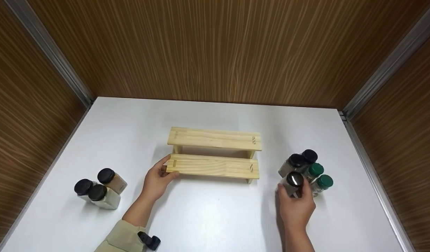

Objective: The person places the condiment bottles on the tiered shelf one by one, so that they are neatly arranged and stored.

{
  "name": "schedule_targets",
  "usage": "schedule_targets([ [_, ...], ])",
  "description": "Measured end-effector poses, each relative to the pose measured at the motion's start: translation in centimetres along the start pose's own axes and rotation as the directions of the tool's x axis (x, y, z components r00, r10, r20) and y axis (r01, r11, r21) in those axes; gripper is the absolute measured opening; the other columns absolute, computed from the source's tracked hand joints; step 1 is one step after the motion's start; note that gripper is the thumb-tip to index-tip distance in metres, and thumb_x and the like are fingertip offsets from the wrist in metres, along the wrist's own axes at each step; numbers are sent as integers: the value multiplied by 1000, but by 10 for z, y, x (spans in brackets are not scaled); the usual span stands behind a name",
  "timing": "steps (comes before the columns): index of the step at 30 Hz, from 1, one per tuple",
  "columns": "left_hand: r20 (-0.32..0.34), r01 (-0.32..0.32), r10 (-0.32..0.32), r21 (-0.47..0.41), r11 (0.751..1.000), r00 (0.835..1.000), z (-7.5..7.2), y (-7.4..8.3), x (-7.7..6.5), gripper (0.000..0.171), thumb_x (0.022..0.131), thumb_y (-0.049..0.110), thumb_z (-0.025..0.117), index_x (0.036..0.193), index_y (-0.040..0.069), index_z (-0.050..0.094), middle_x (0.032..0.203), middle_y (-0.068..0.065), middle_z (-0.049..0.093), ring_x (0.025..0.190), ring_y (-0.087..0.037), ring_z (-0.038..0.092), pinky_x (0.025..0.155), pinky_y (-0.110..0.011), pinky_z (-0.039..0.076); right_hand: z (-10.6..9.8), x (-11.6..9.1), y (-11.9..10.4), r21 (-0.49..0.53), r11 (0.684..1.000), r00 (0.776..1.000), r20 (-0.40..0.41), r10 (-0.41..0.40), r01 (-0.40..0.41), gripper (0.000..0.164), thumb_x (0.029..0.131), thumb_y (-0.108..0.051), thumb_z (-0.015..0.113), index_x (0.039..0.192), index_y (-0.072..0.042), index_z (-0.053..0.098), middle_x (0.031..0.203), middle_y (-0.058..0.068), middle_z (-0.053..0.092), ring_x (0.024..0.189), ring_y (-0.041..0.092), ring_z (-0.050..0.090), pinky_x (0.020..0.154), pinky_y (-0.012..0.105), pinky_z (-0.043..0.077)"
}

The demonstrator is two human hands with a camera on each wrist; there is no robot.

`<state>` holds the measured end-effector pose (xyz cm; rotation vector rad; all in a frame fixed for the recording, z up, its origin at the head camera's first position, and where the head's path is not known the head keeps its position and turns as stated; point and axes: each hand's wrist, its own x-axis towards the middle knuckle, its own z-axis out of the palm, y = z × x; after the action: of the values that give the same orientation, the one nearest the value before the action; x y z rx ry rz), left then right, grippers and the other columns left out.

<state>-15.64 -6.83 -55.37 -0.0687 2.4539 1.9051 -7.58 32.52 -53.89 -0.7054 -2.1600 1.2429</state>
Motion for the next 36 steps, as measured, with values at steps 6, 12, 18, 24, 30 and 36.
schedule_targets([
  [6, -1, -5, 5, -10, 1000, 1000, 1, -4, 0, 79, 92, 19, 85, 160, 11, 47, 105, -9, 62, 95, -21, 63, 87, -36, 56, 0, -5, -14, 72, 995, 997, -33, -70, 72, 59, 82, 6, 82, 138, 0, 66, 121, 1, 66, 96, -6, 60, 79, 7, 50],
  [12, 10, 4, -4, -15, 1000, 1000, 0, -5, -1, 80, 92, 22, 85, 161, 12, 46, 106, -10, 64, 96, -21, 63, 89, -36, 56, 2, -3, -26, 116, 985, 991, -50, -125, 130, 70, 79, 10, 84, 144, 1, 59, 124, 7, 66, 102, -4, 60, 83, 8, 50],
  [18, 6, -2, 2, -4, 1000, 1000, -1, -4, -1, 79, 92, 22, 85, 160, 12, 47, 105, -9, 64, 96, -21, 63, 88, -37, 56, 3, -2, -36, 106, 982, 987, -54, -149, 154, 72, 79, 9, 86, 143, 5, 54, 128, 11, 67, 105, -3, 58, 87, 8, 48],
  [24, 5, 0, 0, -6, 1000, 1000, 0, -4, 0, 78, 92, 21, 85, 160, 14, 48, 105, -9, 63, 95, -20, 64, 87, -37, 56, 6, 0, -46, 137, 969, 978, -42, -204, 208, 68, 79, 11, 85, 141, 7, 55, 129, 14, 68, 106, 0, 60, 87, 10, 49],
  [30, 7, -3, 3, -5, 1000, 1000, 0, -5, 0, 78, 93, 23, 85, 160, 14, 47, 106, -9, 65, 96, -21, 65, 87, -38, 56, 12, 1, -56, 155, 961, 973, -27, -230, 231, 67, 79, 11, 85, 140, 6, 57, 120, -4, 68, 106, 4, 61, 88, 11, 49],
  [36, 18, -2, 2, -3, 1000, 1000, -1, -5, -2, 78, 94, 24, 84, 161, 15, 47, 107, -8, 65, 95, -20, 64, 87, -37, 56, 17, 1, -66, 156, 959, 971, -4, -238, 236, 65, 80, 10, 85, 139, 4, 59, 116, -13, 65, 105, 5, 62, 85, 12, 50],
])
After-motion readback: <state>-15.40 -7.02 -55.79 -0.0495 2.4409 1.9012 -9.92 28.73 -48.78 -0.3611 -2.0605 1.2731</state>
